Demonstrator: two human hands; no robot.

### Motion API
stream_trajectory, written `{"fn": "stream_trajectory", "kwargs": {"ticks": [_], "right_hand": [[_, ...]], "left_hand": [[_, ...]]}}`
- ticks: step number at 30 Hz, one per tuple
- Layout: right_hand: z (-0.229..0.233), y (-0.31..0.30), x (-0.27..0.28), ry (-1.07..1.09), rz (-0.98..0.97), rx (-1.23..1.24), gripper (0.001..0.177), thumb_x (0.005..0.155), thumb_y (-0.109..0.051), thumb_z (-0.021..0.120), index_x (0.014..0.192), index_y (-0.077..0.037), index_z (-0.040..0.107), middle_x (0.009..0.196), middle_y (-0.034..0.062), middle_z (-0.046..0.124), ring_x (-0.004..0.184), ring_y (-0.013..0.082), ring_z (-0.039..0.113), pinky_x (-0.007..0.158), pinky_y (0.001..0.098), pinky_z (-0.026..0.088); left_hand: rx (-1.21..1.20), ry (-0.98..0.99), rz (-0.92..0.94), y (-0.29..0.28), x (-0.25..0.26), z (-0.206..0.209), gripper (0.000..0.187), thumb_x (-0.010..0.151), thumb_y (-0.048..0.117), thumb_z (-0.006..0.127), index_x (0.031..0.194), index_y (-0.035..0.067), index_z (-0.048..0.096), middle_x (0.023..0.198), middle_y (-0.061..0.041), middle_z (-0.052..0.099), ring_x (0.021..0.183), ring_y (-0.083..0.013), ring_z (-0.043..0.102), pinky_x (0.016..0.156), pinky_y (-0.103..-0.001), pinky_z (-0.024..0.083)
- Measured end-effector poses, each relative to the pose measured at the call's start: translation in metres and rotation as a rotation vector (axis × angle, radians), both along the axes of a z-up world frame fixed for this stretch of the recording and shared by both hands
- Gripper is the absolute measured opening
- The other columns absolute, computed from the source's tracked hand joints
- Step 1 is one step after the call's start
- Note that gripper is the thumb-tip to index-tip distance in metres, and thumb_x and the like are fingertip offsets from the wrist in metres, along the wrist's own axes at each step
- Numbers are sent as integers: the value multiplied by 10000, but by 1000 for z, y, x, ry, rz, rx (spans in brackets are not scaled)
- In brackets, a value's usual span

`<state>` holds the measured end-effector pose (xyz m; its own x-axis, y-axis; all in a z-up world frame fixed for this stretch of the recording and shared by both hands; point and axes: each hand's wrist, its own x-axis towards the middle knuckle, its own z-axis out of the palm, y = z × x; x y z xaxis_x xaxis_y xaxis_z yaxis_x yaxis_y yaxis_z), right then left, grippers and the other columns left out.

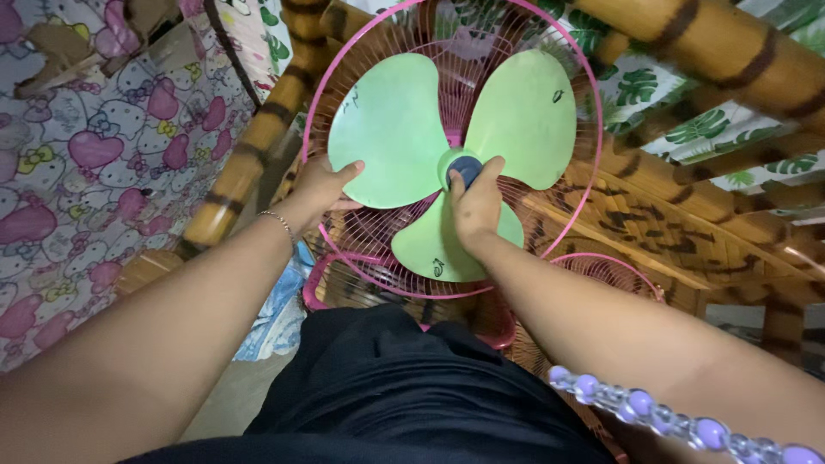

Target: The person disassembles a small pink table fan by removing the front grille and the central blade cap. They then wipe the fan blades and the interior of the grille with a blue cloth.

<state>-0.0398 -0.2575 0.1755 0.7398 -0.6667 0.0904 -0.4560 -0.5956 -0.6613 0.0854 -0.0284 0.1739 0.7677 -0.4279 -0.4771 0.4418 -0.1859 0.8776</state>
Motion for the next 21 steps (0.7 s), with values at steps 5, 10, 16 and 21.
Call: {"fn": "stream_trajectory", "kwargs": {"ticks": [5,10,16,21], "right_hand": [[15,-2,-4,-13,177,-117,455,991,-225,666,1169,-12,305,904,328,657,849,543,639,757,571,501],[29,-9,-6,25,340,-171,429,993,-208,656,1164,-8,318,894,329,648,830,537,641,737,567,504],[44,-24,-7,115,539,-278,396,1007,-214,643,1143,-3,336,898,327,644,828,536,638,732,570,512],[50,-31,-10,125,589,-252,439,1003,-270,648,1116,21,340,887,315,642,823,493,664,744,537,539]], "left_hand": [[-47,35,18,2,-2,-18,490,954,207,638,1407,145,462,1277,-78,651,1061,-275,711,838,-441,641],[-31,58,28,3,-4,-28,436,980,230,636,1379,75,556,1270,-115,693,1066,-279,738,846,-417,667],[-56,58,27,3,-8,-26,425,976,205,629,1374,83,542,1269,-110,679,1053,-291,731,837,-442,664],[-7,13,38,2,-12,-17,419,966,203,635,1352,69,544,1237,-115,683,1032,-278,737,776,-411,662]]}}
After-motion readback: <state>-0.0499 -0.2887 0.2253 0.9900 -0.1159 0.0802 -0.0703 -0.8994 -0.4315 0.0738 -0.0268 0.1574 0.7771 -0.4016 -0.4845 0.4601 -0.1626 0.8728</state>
